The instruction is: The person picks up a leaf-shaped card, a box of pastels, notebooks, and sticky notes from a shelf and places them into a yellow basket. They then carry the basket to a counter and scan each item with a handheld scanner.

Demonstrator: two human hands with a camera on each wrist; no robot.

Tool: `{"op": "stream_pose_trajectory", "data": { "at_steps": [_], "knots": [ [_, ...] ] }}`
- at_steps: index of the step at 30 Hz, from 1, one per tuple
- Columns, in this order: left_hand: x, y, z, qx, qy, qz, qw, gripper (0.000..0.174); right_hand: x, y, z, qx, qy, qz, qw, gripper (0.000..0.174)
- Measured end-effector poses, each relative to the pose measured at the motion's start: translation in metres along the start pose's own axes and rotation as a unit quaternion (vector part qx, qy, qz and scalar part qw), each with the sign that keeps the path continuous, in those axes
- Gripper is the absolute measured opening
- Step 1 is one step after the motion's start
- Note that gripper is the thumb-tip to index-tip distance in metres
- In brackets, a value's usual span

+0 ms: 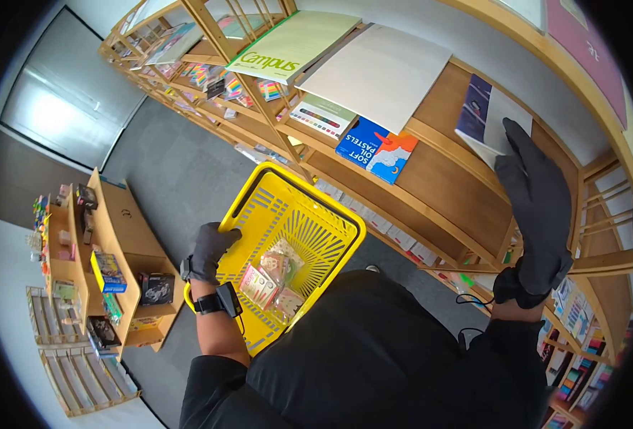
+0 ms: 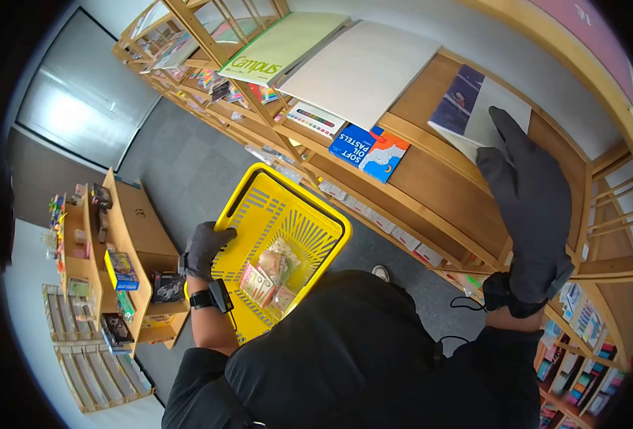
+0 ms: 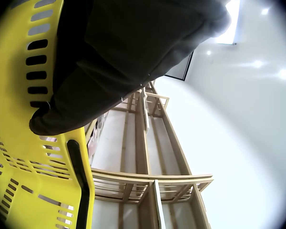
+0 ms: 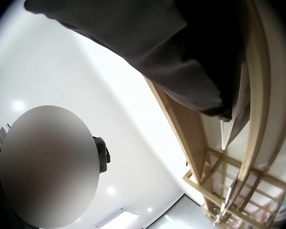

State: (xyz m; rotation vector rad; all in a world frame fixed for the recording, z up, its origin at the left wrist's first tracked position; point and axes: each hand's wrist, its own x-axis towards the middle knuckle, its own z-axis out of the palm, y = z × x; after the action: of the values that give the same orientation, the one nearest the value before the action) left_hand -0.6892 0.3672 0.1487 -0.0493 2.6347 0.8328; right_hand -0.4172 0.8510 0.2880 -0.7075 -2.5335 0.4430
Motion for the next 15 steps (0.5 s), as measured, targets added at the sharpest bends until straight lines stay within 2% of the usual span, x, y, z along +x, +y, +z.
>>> {"op": "stream_pose_trajectory", "data": {
  "at_steps": [4,7,8,10,11,15],
  "knots": [
    [0.069,-0.023,-0.008,-0.012,-0.032,0.044,0.998,0.044,0.003,-0.028,-0.001,-0.015,0.035,-0.013,0.999,0.047],
    [0.103,-0.015,-0.03,0.003,-0.04,0.086,0.995,0.044,0.005,-0.045,-0.002,-0.084,0.065,0.11,0.988,0.04],
    [0.114,-0.011,-0.037,0.012,-0.036,0.104,0.994,0.044,0.006,-0.046,0.001,-0.105,0.071,0.113,0.986,0.04],
    [0.132,-0.005,-0.048,-0.008,-0.059,0.117,0.991,0.043,0.009,-0.038,0.016,-0.055,0.254,0.049,0.964,0.036],
    [0.142,-0.003,-0.055,-0.013,-0.065,0.12,0.991,0.043,0.013,-0.043,0.018,-0.025,0.341,0.012,0.94,0.034],
    [0.176,-0.004,-0.074,-0.021,-0.078,0.134,0.988,0.042,0.031,-0.111,0.053,-0.078,0.349,0.005,0.934,0.031]
  ]
}}
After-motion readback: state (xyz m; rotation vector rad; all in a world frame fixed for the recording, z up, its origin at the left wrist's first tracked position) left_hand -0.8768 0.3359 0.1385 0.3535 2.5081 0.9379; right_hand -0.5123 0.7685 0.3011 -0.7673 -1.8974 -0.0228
